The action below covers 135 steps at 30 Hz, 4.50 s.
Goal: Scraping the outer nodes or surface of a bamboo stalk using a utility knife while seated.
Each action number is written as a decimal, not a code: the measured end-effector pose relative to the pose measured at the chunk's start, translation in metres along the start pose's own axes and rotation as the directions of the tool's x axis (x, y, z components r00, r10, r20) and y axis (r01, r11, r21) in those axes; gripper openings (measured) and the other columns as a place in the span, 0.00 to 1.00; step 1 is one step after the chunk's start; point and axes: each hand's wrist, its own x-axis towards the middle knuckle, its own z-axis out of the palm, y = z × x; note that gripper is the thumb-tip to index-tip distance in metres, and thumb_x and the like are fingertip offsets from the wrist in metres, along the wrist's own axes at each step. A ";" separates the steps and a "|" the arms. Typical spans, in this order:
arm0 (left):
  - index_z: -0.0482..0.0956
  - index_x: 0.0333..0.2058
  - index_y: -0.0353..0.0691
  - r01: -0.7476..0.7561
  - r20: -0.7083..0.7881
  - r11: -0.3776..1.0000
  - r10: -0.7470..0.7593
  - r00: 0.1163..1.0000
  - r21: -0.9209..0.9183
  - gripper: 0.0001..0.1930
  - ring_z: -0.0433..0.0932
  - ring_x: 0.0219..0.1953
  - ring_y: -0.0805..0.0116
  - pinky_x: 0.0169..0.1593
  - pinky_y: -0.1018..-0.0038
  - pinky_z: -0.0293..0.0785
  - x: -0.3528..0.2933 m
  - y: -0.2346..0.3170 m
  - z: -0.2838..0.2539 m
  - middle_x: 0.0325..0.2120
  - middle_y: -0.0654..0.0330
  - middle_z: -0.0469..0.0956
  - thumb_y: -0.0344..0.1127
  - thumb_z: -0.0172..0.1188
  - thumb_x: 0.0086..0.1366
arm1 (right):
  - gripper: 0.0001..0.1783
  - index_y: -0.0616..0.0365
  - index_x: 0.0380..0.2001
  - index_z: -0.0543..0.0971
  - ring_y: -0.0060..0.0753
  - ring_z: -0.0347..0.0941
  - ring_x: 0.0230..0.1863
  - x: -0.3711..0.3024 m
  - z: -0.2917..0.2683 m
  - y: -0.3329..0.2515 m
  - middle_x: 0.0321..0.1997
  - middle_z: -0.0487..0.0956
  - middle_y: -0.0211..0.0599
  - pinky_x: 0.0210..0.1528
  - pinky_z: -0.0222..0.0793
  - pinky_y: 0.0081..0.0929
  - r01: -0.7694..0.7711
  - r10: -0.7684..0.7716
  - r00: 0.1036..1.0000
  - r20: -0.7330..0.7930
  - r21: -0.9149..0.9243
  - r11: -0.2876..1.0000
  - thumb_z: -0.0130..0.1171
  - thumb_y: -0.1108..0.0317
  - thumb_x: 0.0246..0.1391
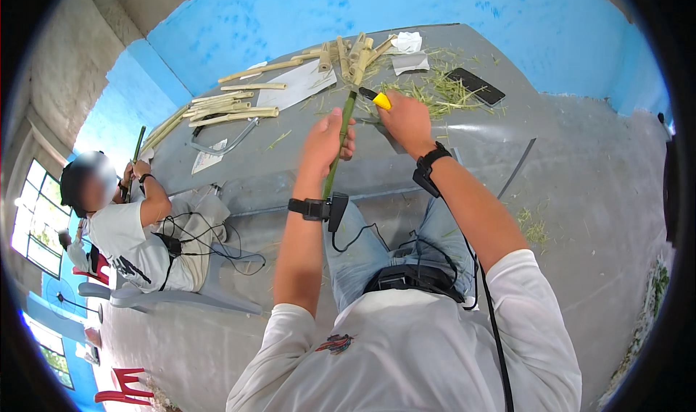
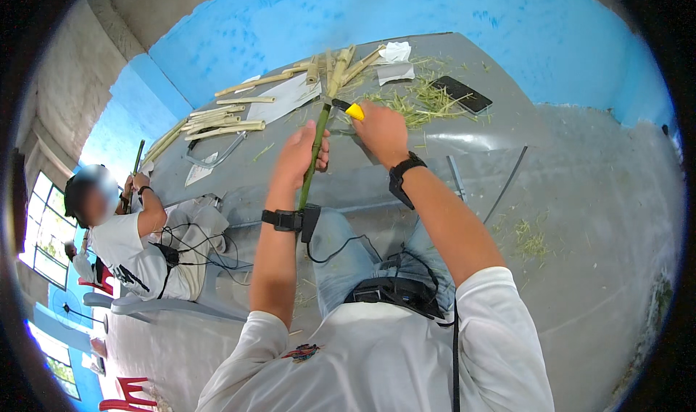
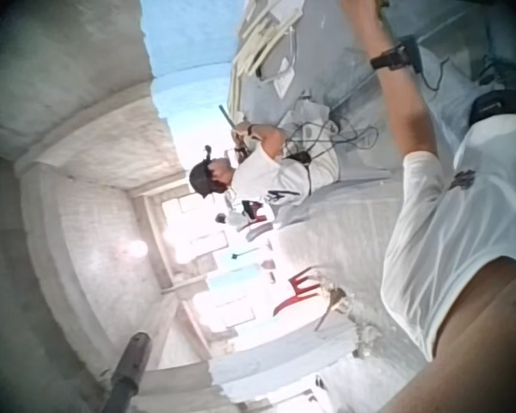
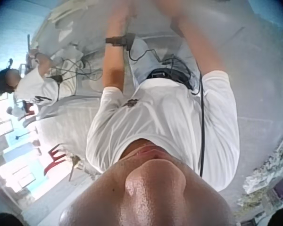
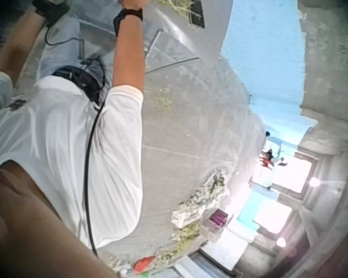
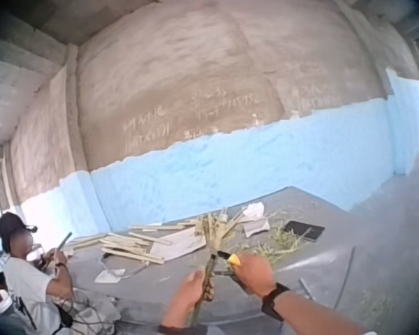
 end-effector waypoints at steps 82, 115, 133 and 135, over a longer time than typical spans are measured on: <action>0.79 0.26 0.26 -0.103 -0.188 0.529 0.467 0.864 0.842 0.21 0.78 0.30 0.34 0.37 0.49 0.73 0.022 -0.036 0.007 0.22 0.36 0.77 0.44 0.56 0.62 | 0.14 0.54 0.37 0.79 0.48 0.81 0.30 0.008 0.010 0.000 0.28 0.82 0.44 0.32 0.76 0.42 -0.105 0.111 0.993 0.024 -0.188 0.977 0.61 0.56 0.56; 0.79 0.29 0.28 -0.012 -0.250 0.495 0.460 0.852 0.869 0.18 0.81 0.32 0.37 0.37 0.50 0.78 0.013 -0.035 0.028 0.25 0.37 0.80 0.42 0.59 0.65 | 0.14 0.52 0.35 0.78 0.51 0.80 0.33 0.003 -0.001 0.000 0.30 0.82 0.44 0.34 0.75 0.46 -0.060 0.070 0.995 0.068 -0.149 0.987 0.60 0.54 0.57; 0.75 0.35 0.31 0.014 -0.266 0.470 0.475 0.839 0.882 0.15 0.80 0.34 0.36 0.38 0.47 0.76 0.008 -0.043 0.041 0.28 0.38 0.80 0.41 0.55 0.68 | 0.14 0.58 0.33 0.84 0.54 0.82 0.34 0.014 -0.019 0.007 0.30 0.83 0.50 0.35 0.79 0.45 0.129 -0.018 0.932 0.362 -0.287 0.949 0.59 0.58 0.56; 0.75 0.35 0.31 0.018 -0.261 0.461 0.470 0.843 0.887 0.15 0.80 0.34 0.36 0.39 0.47 0.76 0.009 -0.042 0.043 0.28 0.39 0.80 0.41 0.55 0.68 | 0.15 0.58 0.32 0.83 0.54 0.82 0.34 0.015 -0.014 0.013 0.31 0.83 0.51 0.35 0.79 0.45 0.085 0.019 0.944 0.330 -0.300 0.950 0.59 0.57 0.56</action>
